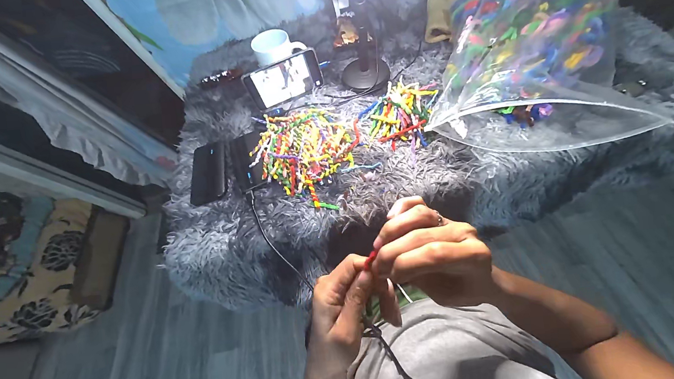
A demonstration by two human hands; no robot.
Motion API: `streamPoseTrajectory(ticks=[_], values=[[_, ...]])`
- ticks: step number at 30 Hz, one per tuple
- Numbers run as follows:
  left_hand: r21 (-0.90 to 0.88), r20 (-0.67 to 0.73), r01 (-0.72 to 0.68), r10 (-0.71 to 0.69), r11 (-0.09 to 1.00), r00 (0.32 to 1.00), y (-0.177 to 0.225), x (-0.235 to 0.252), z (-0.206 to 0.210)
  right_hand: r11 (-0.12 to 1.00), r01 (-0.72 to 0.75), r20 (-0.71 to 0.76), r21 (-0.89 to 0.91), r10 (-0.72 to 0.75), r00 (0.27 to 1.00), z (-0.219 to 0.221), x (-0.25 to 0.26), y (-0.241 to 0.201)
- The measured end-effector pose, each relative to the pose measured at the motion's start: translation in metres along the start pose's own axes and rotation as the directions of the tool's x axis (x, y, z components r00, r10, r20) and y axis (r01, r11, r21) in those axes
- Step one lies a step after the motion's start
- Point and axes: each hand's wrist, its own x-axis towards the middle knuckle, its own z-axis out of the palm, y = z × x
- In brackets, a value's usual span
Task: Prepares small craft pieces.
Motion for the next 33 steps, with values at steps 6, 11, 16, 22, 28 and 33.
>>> streamPoseTrajectory(ticks=[6,11,16,22,28,33], values=[[-0.242,0.311,-0.142,0.215,0.960,0.926,-0.010,0.005,-0.001,0.743,-0.304,0.073,0.596,0.327,0.942,-0.005,0.005,-0.015],[0.394,0.418,-0.380,0.205,0.837,0.885,0.014,0.002,-0.010,0.877,-0.332,0.310,0.347,0.227,0.923,-0.029,0.017,-0.032],[0.854,0.131,-0.236,0.249,0.464,0.960,0.012,-0.002,0.009,0.936,-0.085,0.252,-0.341,0.179,0.951,-0.025,0.021,-0.045],[0.866,0.067,-0.192,0.273,0.462,0.960,0.004,0.002,0.015,0.901,-0.051,0.089,-0.430,0.099,0.991,-0.012,0.008,-0.038],[0.233,-0.070,-0.092,0.111,0.968,0.991,0.005,0.000,0.020,0.995,-0.024,0.012,-0.096,0.025,1.000,-0.015,0.002,-0.032],[-0.149,0.229,-0.127,0.159,0.981,0.960,-0.001,0.001,0.003,0.839,-0.319,0.014,0.440,0.349,0.937,-0.020,0.005,-0.022]])
